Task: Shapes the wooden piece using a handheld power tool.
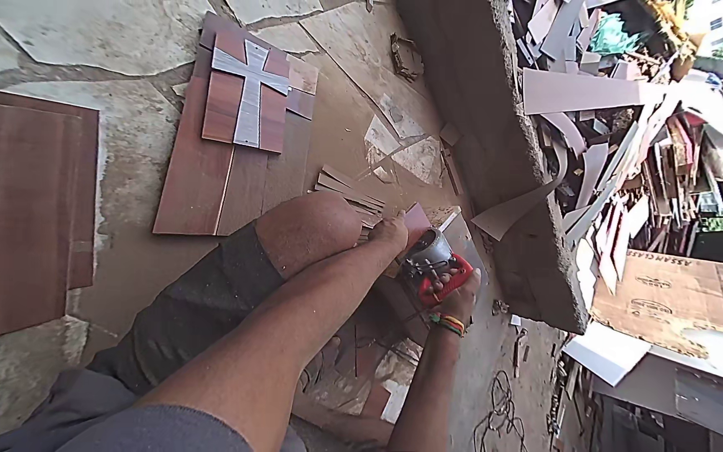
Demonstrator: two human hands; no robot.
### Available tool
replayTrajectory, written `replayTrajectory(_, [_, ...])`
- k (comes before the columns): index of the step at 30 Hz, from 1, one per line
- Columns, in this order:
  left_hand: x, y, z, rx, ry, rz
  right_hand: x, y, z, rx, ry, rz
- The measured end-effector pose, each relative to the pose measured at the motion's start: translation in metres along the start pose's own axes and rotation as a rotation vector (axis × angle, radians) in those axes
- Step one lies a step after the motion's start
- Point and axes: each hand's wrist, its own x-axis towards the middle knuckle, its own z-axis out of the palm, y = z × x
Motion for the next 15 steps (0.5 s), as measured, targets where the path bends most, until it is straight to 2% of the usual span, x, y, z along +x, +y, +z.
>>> replayTrajectory(15, [0.008, -0.002, 0.000, 0.059, -0.020, 0.022, 0.017, -0.012, 0.010, -0.016, -0.005, -0.010])
